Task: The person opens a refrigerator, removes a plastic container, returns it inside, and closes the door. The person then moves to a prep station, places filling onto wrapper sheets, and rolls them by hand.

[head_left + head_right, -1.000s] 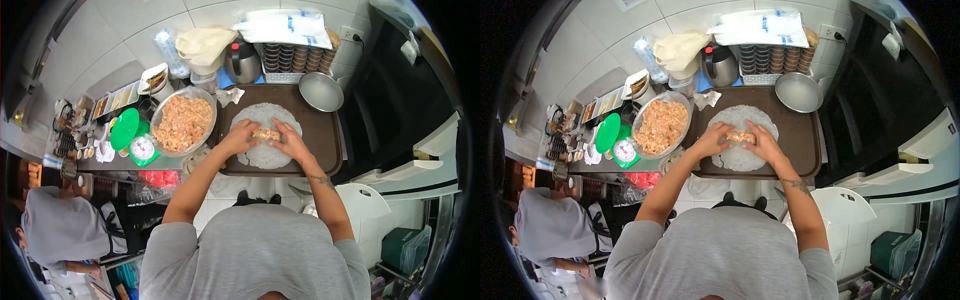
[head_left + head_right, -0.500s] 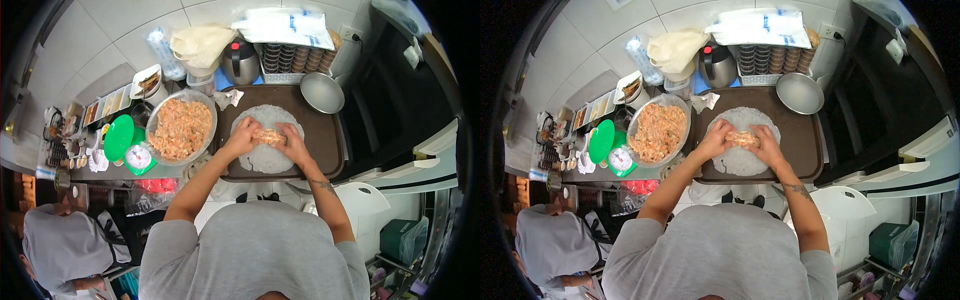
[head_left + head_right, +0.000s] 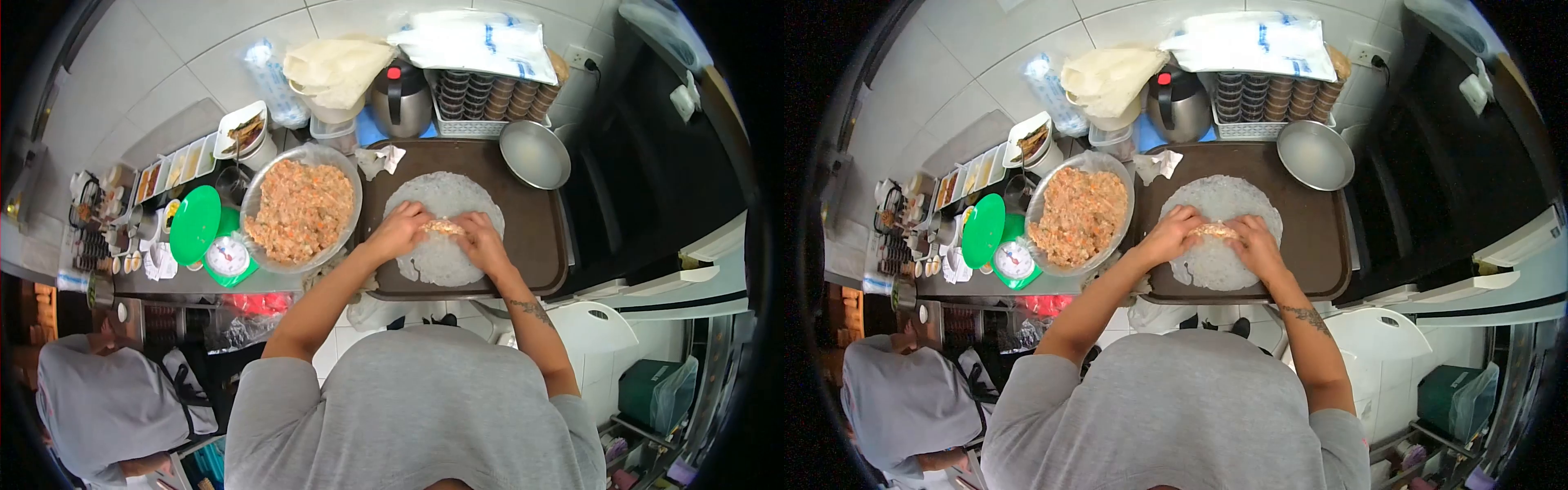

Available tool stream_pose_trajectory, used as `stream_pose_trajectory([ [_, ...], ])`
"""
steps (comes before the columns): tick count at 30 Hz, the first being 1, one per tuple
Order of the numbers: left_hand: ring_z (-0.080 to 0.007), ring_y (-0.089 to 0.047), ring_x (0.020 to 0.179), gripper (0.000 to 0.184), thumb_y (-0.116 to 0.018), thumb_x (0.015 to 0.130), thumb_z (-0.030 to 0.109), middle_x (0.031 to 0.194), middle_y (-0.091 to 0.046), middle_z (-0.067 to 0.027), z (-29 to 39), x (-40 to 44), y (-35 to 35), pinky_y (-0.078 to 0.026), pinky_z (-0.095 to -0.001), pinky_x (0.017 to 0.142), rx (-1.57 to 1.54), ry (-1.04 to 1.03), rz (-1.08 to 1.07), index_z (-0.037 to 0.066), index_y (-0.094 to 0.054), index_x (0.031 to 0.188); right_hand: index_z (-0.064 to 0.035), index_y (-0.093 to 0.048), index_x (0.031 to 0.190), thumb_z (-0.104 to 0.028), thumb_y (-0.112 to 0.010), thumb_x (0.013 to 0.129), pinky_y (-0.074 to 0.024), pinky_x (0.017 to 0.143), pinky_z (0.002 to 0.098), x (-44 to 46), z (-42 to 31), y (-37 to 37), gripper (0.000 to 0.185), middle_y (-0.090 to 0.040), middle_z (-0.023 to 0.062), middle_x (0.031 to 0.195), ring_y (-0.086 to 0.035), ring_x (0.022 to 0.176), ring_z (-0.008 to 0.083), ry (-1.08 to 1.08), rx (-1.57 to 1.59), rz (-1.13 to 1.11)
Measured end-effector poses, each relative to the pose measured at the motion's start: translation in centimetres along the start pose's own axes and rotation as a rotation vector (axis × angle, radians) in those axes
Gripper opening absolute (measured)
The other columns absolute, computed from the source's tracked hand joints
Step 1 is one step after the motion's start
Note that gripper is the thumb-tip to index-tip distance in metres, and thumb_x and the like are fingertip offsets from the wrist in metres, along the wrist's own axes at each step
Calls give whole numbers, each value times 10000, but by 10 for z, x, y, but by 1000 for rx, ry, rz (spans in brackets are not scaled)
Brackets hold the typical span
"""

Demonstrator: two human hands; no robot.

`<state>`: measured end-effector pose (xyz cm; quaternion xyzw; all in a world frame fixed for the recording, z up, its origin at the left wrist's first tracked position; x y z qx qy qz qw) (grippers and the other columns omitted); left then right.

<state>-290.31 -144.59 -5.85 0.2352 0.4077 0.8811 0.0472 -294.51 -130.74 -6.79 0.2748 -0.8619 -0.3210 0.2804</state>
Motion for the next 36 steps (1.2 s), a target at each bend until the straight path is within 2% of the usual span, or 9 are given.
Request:
stream_pose_trajectory([
  [2, -305, -510, 992, 287, -677, 713, 61, 1005, -551, -103, -12, -3, -7, -432, -402, 883, 44, 32, -56, 67, -649, 999, -71, -549, 1259, -131, -742, 716, -442, 898, 384, -2, 14, -7, 579, -556, 128, 1129, -509, 1070, 314, 20, -60, -108],
  [5, -304, -508, 1001, 309, -677, 733, 76, 1004, -551, -102, -21, -6, -6, -419, -400, 884, 26, 53, -61, 74, -644, 1041, -79, -568, 1240, -143, -748, 718, -447, 891, 375, -4, 4, 14, 556, -570, 121, 1122, -515, 1072, 304, -13, -4, -31],
  [11, -276, -509, 961, 196, -662, 744, 70, 949, -538, -69, 9, 2, 10, -394, -400, 828, 115, 59, 71, 92, -638, 937, -45, -682, 967, -51, -721, 725, -478, 822, 368, 5, -21, 17, 245, -638, 90, 899, -585, 917, 288, 93, 86, 167],
  [20, -279, -514, 948, 157, -657, 753, 72, 920, -541, -68, -1, 3, 1, -394, -407, 810, 28, 77, 97, 87, -616, 904, -48, -683, 937, -34, -714, 725, -483, 794, 373, 9, -16, 3, 214, -638, 91, 885, -587, 895, 287, 101, -17, 208],
  [22, -283, -518, 951, 151, -658, 760, 82, 915, -546, -73, 0, 8, 7, -396, -406, 808, 7, 75, 127, 83, -620, 906, -57, -684, 966, -42, -719, 725, -483, 806, 369, 12, -14, 8, 244, -632, 105, 943, -582, 920, 288, 64, 21, 254],
  [26, -295, -519, 971, 197, -669, 758, 103, 929, -546, -91, 5, 19, -20, -397, -401, 829, 100, 33, 47, 74, -619, 946, -63, -639, 1107, -77, -744, 712, -475, 856, 355, 8, 14, -13, 408, -598, 141, 1098, -562, 1000, 300, 31, 36, 29],
  [30, -298, -520, 979, 218, -670, 757, 110, 932, -543, -98, 2, 20, -35, -395, -401, 840, 188, 27, -110, 68, -620, 965, -30, -641, 1084, -74, -749, 704, -465, 865, 364, 4, 19, 1, 397, -611, 124, 1076, -564, 1020, 278, -36, 157, 11],
  [33, -284, -521, 981, 204, -666, 757, 116, 950, -539, -85, 2, 21, -8, -388, -402, 842, 92, 86, 78, 70, -626, 952, -44, -640, 1088, -68, -742, 711, -463, 864, 363, 4, 8, 18, 391, -621, 112, 1058, -562, 1024, 281, -7, 128, 105],
  [36, -283, -515, 1009, 245, -678, 753, 135, 1013, -536, -76, 5, 24, -32, -380, -406, 863, 153, 17, -99, 66, -634, 984, -74, -628, 1142, -79, -744, 710, -458, 880, 363, -2, 14, 6, 447, -611, 109, 1082, -547, 1048, 285, 24, 11, -18],
])
Point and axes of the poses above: each hand's wrist, its own x-axis towards the middle knuckle, its own y-axis out of the back of the hand, z = x × y, the point moved 9 cm from there along x, towards the middle knuckle
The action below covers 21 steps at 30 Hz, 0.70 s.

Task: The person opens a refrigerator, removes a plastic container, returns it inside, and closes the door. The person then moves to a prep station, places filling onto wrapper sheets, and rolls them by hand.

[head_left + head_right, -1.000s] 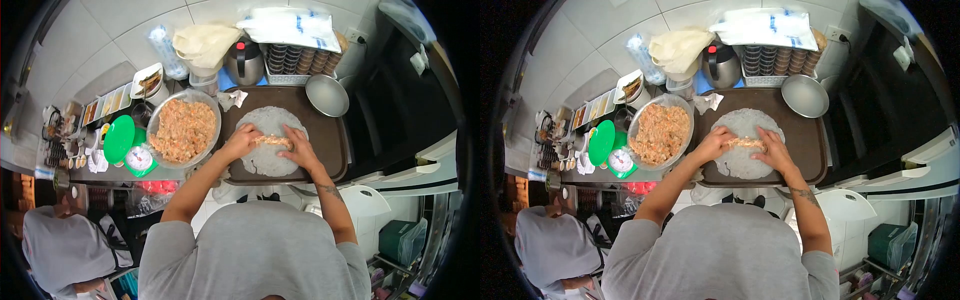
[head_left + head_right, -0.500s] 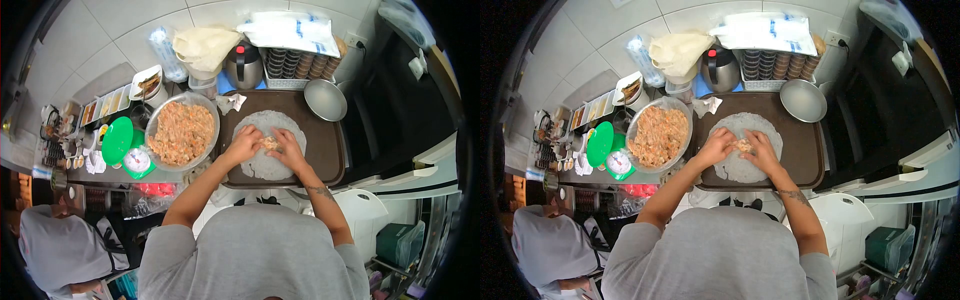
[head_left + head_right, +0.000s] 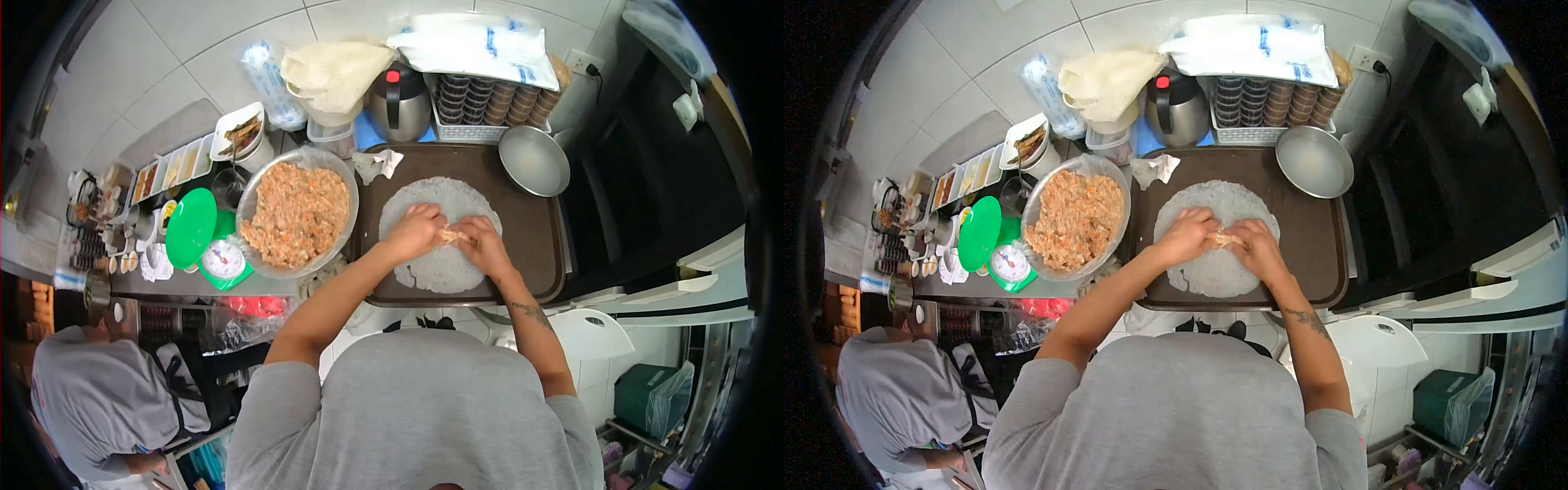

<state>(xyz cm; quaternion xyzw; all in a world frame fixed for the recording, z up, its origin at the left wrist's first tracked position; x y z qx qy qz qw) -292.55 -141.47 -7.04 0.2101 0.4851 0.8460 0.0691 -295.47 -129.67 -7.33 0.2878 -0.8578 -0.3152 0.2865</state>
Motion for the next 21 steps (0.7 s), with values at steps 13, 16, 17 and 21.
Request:
stream_pose_trajectory([
  [13, -298, -503, 1016, 324, -697, 732, 100, 1021, -552, -89, -30, -31, 26, -420, -399, 879, -117, 46, -6, 83, -639, 1050, -95, -649, 1128, -147, -748, 720, -460, 877, 366, -6, 8, 26, 424, -612, 82, 1037, -561, 985, 278, -75, -37, -89],
  [16, -307, -506, 996, 265, -673, 744, 73, 993, -546, -93, -25, -38, 43, -423, -412, 877, -131, 101, 79, 78, -636, 1006, -85, -671, 1077, -162, -741, 735, -471, 845, 361, 0, -14, 38, 357, -618, 86, 1027, -571, 961, 272, -34, -50, 43],
  [17, -311, -510, 985, 252, -669, 745, 64, 991, -546, -98, -26, -40, 42, -426, -412, 873, -117, 93, 83, 68, -632, 993, -83, -677, 1062, -165, -739, 740, -474, 834, 359, 0, -18, 41, 339, -618, 88, 1027, -573, 954, 270, -11, -58, 103],
  [21, -323, -520, 966, 242, -637, 756, 33, 967, -538, -127, -29, -42, 27, -439, -409, 855, -9, 78, 28, 47, -604, 995, -57, -684, 1032, -157, -732, 750, -483, 806, 357, -7, 3, 16, 303, -628, 98, 978, -576, 922, 268, -47, -35, 102],
])
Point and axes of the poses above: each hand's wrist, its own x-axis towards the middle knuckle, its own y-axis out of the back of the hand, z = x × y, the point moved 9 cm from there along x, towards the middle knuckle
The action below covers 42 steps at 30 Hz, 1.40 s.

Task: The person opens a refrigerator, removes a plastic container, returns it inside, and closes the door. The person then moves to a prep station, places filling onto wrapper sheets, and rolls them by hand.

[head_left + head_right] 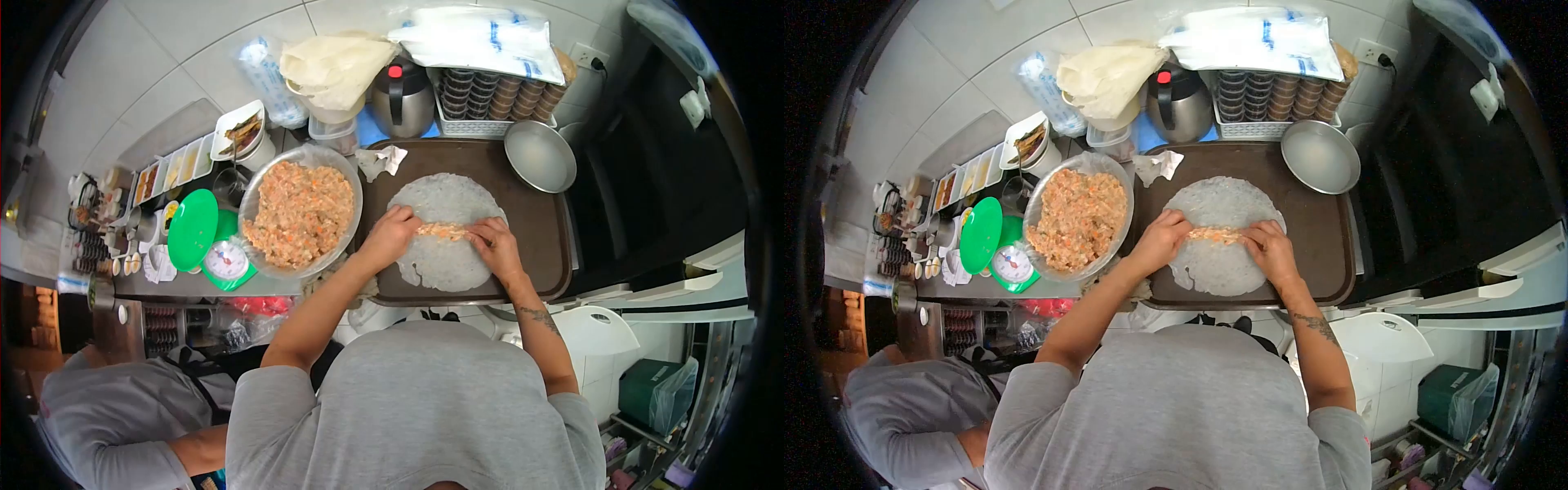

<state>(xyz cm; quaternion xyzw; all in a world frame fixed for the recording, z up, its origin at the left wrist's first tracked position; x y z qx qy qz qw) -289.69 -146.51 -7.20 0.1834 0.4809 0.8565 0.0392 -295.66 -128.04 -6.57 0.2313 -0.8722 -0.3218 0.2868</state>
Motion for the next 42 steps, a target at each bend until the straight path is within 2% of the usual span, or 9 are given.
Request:
stream_pose_trajectory([
  [5, -329, -527, 947, 209, -622, 745, -29, 937, -533, -118, 8, -2, 28, -451, -404, 805, -97, 88, 190, 30, -597, 944, -53, -717, 890, -110, -725, 761, -488, 770, 343, 3, -8, 15, 142, -653, 76, 882, -600, 856, 256, -85, 33, 85],
  [11, -339, -536, 938, 232, -602, 756, -43, 950, -522, -134, 6, -5, 10, -458, -406, 778, -73, 62, 93, 34, -558, 970, -52, -671, 1087, -79, -690, 785, -477, 787, 318, -1, 11, 2, 304, -619, 92, 1011, -588, 871, 226, -3, 47, -37],
  [17, -373, -531, 959, 218, -563, 746, -52, 943, -513, -161, 18, -21, 89, -455, -440, 785, 8, 192, 271, 23, -552, 951, -16, -653, 1120, -64, -616, 884, -446, 864, 261, -7, 43, 45, 243, -613, 64, 1067, -567, 1000, 147, -296, 572, 170],
  [21, -376, -549, 932, 205, -584, 731, -8, 957, -559, -198, -32, -66, 159, -460, -443, 788, 506, 481, 292, -8, -581, 936, 3, -663, 1072, -44, -586, 904, -440, 884, 253, -22, 56, 67, 191, -614, 58, 1043, -573, 989, 144, -385, 448, 165],
  [23, -378, -563, 905, 203, -598, 734, 29, 965, -586, -213, -61, -91, 161, -470, -444, 783, 703, 581, 158, -3, -601, 934, -9, -673, 1048, -48, -608, 882, -446, 845, 247, -28, 56, 67, 182, -622, 60, 983, -582, 933, 139, -394, 389, 146],
  [26, -381, -574, 882, 184, -601, 741, 51, 917, -604, -221, -75, -101, 143, -475, -446, 790, 565, 568, 46, -4, -610, 916, -40, -677, 1052, -64, -667, 813, -447, 862, 294, -32, 42, 58, 241, -632, 79, 939, -596, 905, 187, -406, 295, 45],
  [30, -381, -581, 872, 163, -583, 735, 43, 870, -615, -214, -60, -91, 144, -480, -449, 787, 472, 531, 189, -8, -621, 884, -50, -658, 1087, -48, -693, 745, -422, 943, 383, -22, 10, 44, 344, -619, 105, 1015, -568, 992, 304, -213, 79, -32],
  [35, -394, -590, 835, 152, -575, 717, 16, 868, -614, -232, -61, -78, 126, -491, -459, 748, 485, 455, 104, -25, -617, 857, -45, -666, 1052, -51, -693, 751, -433, 914, 376, -17, 19, 28, 302, -604, 113, 1017, -548, 1012, 303, -144, -46, -68],
  [42, -423, -621, 812, 137, -574, 719, 4, 853, -630, -275, -73, -98, 140, -494, -468, 720, 418, 653, 38, -50, -619, 836, -52, -666, 1065, -76, -688, 773, -442, 884, 377, -23, 11, 34, 294, -591, 120, 1026, -536, 991, 303, -188, -29, -49],
])
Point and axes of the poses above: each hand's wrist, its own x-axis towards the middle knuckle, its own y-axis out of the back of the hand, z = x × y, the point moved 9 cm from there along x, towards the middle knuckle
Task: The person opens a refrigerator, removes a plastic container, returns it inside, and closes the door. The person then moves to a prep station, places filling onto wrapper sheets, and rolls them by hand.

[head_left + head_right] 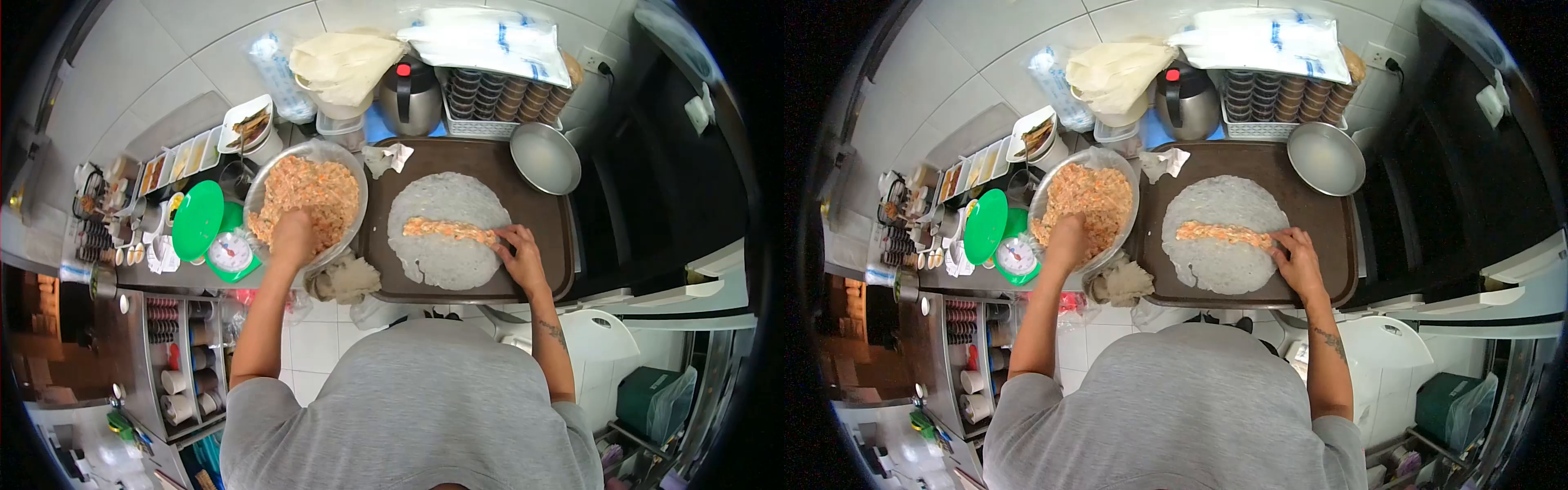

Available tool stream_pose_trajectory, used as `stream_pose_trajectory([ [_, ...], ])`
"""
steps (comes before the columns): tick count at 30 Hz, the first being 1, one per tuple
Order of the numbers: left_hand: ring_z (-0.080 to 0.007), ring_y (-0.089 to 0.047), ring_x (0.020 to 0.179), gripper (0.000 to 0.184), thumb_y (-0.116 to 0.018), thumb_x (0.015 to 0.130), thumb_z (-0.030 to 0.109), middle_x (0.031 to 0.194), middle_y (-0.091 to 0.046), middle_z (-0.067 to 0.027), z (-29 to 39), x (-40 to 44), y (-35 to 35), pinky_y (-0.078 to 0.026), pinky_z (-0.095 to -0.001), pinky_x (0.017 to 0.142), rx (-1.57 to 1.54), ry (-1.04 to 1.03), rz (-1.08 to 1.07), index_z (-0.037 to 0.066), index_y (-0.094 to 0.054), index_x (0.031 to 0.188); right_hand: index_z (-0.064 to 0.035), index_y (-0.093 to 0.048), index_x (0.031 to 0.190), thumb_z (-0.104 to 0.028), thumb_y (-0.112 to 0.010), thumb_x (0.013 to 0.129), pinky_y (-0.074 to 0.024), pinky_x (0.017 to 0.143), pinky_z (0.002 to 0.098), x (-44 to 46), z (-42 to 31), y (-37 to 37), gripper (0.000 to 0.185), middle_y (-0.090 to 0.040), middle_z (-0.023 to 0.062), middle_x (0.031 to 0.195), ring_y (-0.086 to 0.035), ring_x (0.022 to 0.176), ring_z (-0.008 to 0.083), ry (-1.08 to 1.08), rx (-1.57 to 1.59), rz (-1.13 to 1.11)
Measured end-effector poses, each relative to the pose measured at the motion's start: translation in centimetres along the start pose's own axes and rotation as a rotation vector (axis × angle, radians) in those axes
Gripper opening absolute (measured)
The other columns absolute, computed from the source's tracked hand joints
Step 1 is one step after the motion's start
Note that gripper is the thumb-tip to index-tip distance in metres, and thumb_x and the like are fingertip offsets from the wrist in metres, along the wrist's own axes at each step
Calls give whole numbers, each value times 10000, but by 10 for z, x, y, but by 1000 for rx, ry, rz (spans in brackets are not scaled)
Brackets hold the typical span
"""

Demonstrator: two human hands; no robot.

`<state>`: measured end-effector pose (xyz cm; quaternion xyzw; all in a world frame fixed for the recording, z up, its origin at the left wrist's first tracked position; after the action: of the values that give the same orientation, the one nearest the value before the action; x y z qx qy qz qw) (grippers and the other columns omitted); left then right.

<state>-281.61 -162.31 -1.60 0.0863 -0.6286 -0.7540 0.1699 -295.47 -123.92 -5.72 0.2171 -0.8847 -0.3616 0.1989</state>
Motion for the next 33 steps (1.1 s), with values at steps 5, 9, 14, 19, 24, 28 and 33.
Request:
stream_pose_trajectory([
  [5, -375, -642, 776, 104, -608, 748, 41, 786, -642, -230, -5, 1, 19, -493, -429, 677, -92, -31, -86, -28, -631, 823, -56, -659, 1086, -100, -679, 793, -442, 886, 378, -5, -2, 4, 297, -588, 124, 1039, -533, 997, 308, 3, 4, 17],
  [9, -311, -646, 712, 150, -684, 758, 115, 740, -642, -189, 3, 10, 49, -489, -388, 659, -220, 54, -107, -10, -641, 829, -50, -654, 1092, -109, -670, 803, -442, 886, 380, -7, 0, 6, 295, -592, 128, 1045, -538, 994, 311, -5, 14, 30],
  [14, -274, -623, 719, 207, -730, 764, 180, 809, -656, -154, 79, 20, 53, -486, -370, 672, -466, -215, 21, 14, -670, 872, -44, -652, 1081, -96, -660, 800, -442, 888, 384, -9, 4, 6, 286, -601, 133, 1041, -542, 995, 320, 10, 29, 88],
  [19, -271, -554, 878, 185, -729, 740, 139, 906, -560, -103, 217, 21, -38, -447, -380, 764, -617, -641, -32, 53, -678, 896, -55, -659, 1063, -49, -666, 766, -452, 869, 386, -7, 0, -2, 297, -612, 119, 1029, -549, 979, 316, 39, 31, 118],
  [24, -272, -522, 938, 208, -719, 727, 118, 904, -547, -84, 270, 23, -93, -352, -413, 837, -453, -667, 47, 105, -606, 901, -65, -667, 1026, -24, -681, 738, -463, 846, 379, -5, 2, -2, 291, -628, 93, 995, -561, 952, 299, 18, 32, 155],
  [28, -260, -513, 946, 171, -687, 739, 94, 871, -549, -58, 248, 34, -99, -327, -416, 839, -505, -602, -85, 122, -595, 881, -60, -671, 992, -40, -687, 741, -462, 840, 373, -6, -9, 3, 252, -632, 91, 971, -567, 935, 295, 47, 17, 190],
  [33, -243, -511, 931, 69, -644, 756, 62, 846, -547, -43, 246, 23, -101, -333, -403, 812, -482, -704, 6, 109, -610, 794, -60, -671, 943, -49, -692, 745, -466, 820, 378, 1, -39, -6, 199, -636, 82, 955, -577, 915, 282, 188, 20, 249],
])
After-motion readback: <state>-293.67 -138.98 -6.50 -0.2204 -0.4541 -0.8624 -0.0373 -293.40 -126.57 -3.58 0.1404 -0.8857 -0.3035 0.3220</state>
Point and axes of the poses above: each hand's wrist, its own x-axis towards the middle knuckle, its own y-axis out of the back of the hand, z = x × y, the point moved 9 cm from there along x, towards the middle knuckle
